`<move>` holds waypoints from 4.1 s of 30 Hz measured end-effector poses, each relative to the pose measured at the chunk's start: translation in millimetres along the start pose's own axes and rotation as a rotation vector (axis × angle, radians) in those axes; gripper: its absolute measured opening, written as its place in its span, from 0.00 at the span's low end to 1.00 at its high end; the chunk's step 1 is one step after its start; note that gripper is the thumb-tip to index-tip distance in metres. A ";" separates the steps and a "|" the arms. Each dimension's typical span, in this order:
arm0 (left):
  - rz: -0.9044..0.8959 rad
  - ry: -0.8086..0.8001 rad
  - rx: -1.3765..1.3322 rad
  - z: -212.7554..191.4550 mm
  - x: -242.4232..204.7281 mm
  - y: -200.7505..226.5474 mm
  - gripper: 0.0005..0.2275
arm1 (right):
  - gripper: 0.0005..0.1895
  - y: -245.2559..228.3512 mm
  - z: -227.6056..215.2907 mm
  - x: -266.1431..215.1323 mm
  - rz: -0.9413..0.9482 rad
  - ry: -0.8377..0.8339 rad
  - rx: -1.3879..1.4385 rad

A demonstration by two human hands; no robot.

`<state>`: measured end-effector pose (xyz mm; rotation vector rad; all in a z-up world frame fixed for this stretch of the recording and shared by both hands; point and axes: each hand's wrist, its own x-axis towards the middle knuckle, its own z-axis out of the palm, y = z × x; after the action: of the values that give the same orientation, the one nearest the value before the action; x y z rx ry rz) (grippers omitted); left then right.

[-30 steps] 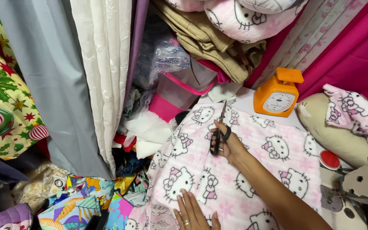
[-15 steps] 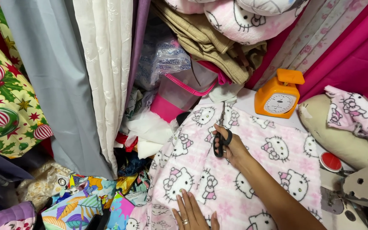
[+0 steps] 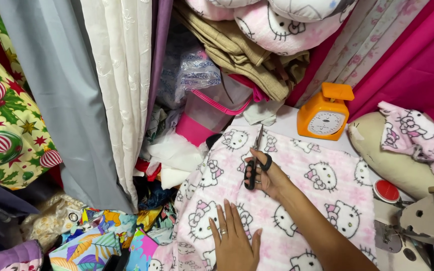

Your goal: Folding and cutting a piece of Hello Kitty patterned fabric on a sewing workshop table.

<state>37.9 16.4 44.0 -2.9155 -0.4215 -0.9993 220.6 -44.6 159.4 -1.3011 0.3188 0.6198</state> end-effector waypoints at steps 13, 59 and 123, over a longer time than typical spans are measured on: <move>-0.021 -0.005 -0.007 -3.0 -3.0 1.7 0.40 | 0.26 -13.9 10.5 13.0 0.014 0.083 -0.175; -0.012 -0.014 -0.004 -0.8 -1.5 1.9 0.39 | 0.19 -30.4 8.2 31.5 -0.188 0.181 -0.030; -0.837 -0.640 -1.624 -99.9 -68.2 -63.4 0.10 | 0.15 120.2 -213.7 -292.6 -1.137 0.194 -1.155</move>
<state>-90.2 49.2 78.2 -4.7074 -1.5607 -0.2113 -58.1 -305.2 170.4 -2.3144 -0.7397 -0.4133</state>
